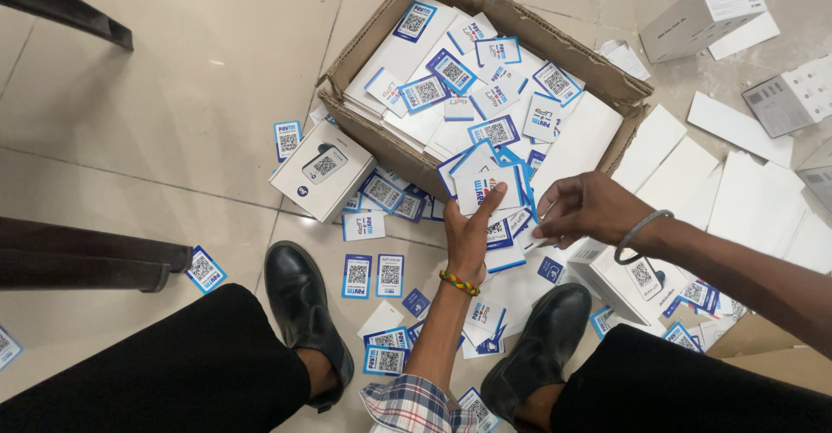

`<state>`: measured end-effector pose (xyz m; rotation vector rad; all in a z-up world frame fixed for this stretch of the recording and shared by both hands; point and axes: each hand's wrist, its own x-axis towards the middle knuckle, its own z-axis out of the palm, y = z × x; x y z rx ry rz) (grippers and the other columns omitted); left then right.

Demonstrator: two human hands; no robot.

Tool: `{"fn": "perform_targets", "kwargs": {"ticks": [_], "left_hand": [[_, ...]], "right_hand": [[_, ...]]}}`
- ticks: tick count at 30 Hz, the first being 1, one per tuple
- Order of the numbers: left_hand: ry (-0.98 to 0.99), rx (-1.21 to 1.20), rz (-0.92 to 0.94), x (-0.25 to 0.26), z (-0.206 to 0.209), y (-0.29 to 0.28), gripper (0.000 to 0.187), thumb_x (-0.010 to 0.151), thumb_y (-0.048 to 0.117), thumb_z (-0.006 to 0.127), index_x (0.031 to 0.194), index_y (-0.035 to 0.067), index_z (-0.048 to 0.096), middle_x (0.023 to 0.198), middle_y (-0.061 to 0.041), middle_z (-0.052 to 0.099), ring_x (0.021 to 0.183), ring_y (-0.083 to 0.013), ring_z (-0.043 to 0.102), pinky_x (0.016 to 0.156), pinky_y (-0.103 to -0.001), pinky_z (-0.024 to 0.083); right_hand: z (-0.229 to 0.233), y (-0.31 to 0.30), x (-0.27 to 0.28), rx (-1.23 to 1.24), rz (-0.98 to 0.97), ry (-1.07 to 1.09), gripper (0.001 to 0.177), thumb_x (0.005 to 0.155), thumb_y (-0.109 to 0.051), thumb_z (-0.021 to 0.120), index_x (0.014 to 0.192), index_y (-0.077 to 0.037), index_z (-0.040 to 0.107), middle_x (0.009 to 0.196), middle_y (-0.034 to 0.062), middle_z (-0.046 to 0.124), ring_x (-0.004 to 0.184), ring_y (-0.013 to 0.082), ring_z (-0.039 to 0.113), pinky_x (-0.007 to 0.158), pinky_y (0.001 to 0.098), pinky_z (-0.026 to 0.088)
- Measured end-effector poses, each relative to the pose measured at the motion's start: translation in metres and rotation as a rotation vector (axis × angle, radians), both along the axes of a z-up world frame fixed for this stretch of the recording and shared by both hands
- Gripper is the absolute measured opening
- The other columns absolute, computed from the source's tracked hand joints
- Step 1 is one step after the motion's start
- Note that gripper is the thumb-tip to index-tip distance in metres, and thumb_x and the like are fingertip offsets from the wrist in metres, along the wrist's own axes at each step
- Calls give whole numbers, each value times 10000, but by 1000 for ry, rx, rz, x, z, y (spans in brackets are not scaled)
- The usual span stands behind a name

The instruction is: The person sits on the floor and sorts small white cards with QR codes from a cardboard box. They pick up cards, separate them, and place them back into the box or onto the floor. The person also handles small white boxes and stacks of cards during the process.

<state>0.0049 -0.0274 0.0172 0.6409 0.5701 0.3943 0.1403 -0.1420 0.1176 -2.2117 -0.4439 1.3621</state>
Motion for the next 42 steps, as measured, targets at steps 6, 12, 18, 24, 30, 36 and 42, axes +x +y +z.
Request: {"fn": "perform_targets", "kwargs": {"ticks": [6,12,18,24,30,36,42], "left_hand": [[60,-83,97,2,-11,0,504,847,226,795,1252,-15,616,1127,-90,703,953,-132,703,802,-272,599],[84,-225,259,1,-20,14,518,845,255,791,1261,-4,621,1186,-75,695,1018,-149,701,841,-280,609],[226,-249,355,-3,-21,39,466,851,251,771,1226,42,587,1176,-84,664,1019,-175,697,776,-333,643],[68,-95,252,-2,-25,21,474,874,254,777,1248,1,631,1205,-88,683,1015,-117,701,824,-240,614],[61,17,-7,5,-19,-4,438,871,246,800,1182,-28,659,1053,-91,725,886,-115,699,764,-253,595],[36,200,-134,5,8,-15,457,810,226,856,1150,-28,686,1035,-96,737,872,-110,713,763,-244,599],[-12,398,-261,6,16,-14,495,784,208,874,1165,-46,688,1040,-130,763,865,-134,738,755,-267,620]], "right_hand": [[7,5,-6,17,-69,-2,449,786,-106,851,1131,-31,573,788,193,788,678,212,761,664,304,638],[27,-8,22,42,55,-105,288,795,-92,750,1056,28,733,840,148,774,766,194,718,765,326,579],[12,-50,55,173,-235,-76,261,871,-93,667,1101,26,700,946,137,753,856,176,738,831,321,608],[-5,-78,61,-432,252,-450,315,963,-224,690,1230,-57,705,954,131,809,787,237,786,749,352,627],[7,-65,42,-80,77,-230,395,924,-281,696,1249,-57,699,897,128,819,786,193,766,664,361,620],[18,-40,15,130,78,-93,519,827,-228,725,1318,-75,658,959,49,804,841,128,756,701,308,615],[17,-30,9,78,-130,-173,280,886,-133,756,1075,72,726,848,169,789,753,216,753,709,314,619]]}}
